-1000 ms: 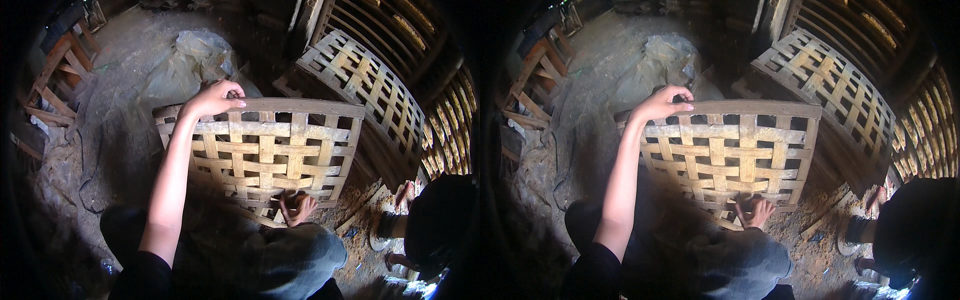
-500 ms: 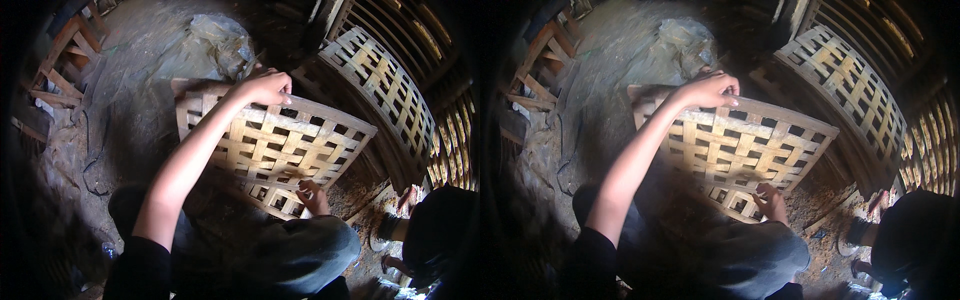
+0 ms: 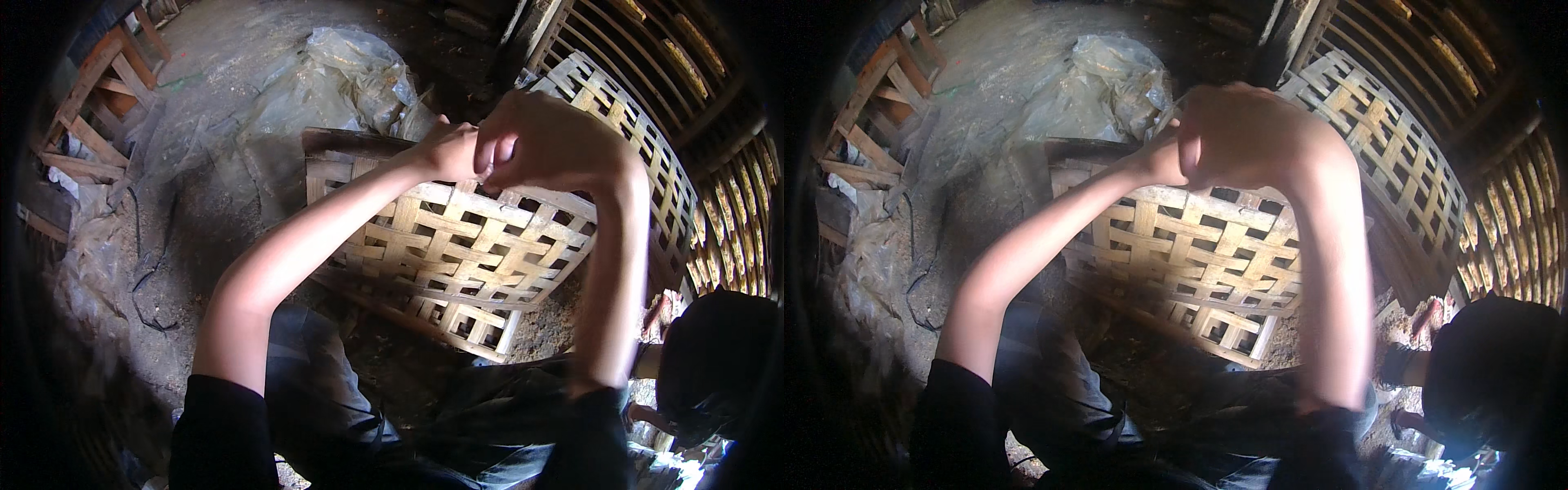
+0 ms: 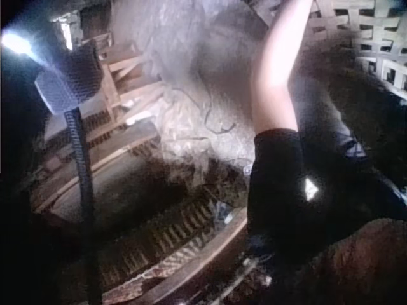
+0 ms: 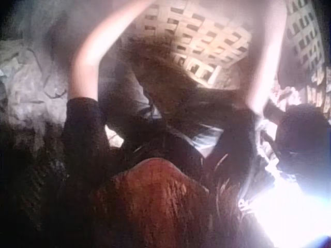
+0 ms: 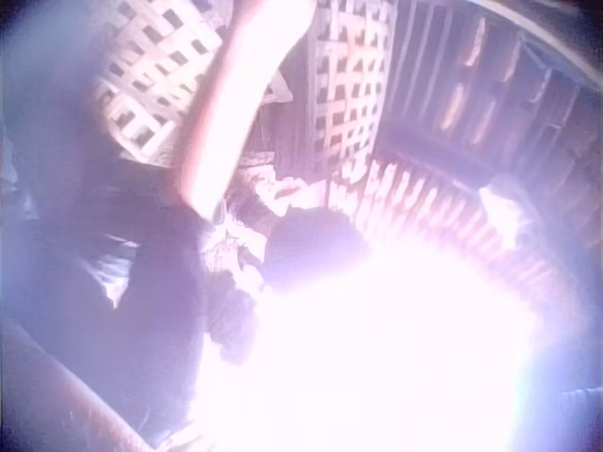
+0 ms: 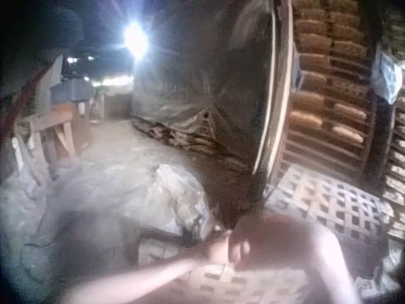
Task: The person assembles a wooden lattice panel by hand, interlocking slats and adjusting the frame. The person lifts and stacks completed panels onto a nearby pile.
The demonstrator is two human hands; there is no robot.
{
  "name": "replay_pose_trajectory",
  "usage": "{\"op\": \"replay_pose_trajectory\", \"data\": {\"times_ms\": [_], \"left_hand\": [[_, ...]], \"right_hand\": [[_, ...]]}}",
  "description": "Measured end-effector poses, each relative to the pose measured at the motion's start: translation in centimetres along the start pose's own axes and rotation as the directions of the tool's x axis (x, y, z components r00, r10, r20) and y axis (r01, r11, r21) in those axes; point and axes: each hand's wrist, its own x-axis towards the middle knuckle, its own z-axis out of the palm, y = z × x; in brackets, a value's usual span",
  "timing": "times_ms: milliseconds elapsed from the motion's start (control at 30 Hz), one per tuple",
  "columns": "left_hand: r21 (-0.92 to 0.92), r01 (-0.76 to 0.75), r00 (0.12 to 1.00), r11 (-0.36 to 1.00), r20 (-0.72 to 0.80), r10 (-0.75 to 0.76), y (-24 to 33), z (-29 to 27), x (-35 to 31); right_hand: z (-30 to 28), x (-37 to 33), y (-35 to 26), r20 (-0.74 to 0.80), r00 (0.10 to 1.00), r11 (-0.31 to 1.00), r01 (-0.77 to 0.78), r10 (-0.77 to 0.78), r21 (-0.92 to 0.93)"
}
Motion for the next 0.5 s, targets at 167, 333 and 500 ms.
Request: {"op": "replay_pose_trajectory", "data": {"times_ms": [167,333,500], "left_hand": [[0.032,0.090,0.987,0.995,0.130,-0.094,2.2,-0.1,1.0],[0.057,0.078,0.994,0.995,0.069,-0.082,2.7,0.5,0.0],[0.057,0.112,0.988,0.992,0.099,-0.117,3.3,0.5,-0.1]], "right_hand": [[11.8,-2.2,-0.1,-0.206,0.806,0.712,-0.333,0.555,0.618],[22.2,0.6,-2.7,-0.380,0.452,0.578,-0.473,0.807,0.664],[25.2,1.1,-2.4,-0.346,0.435,0.536,-0.463,0.832,0.706]]}}
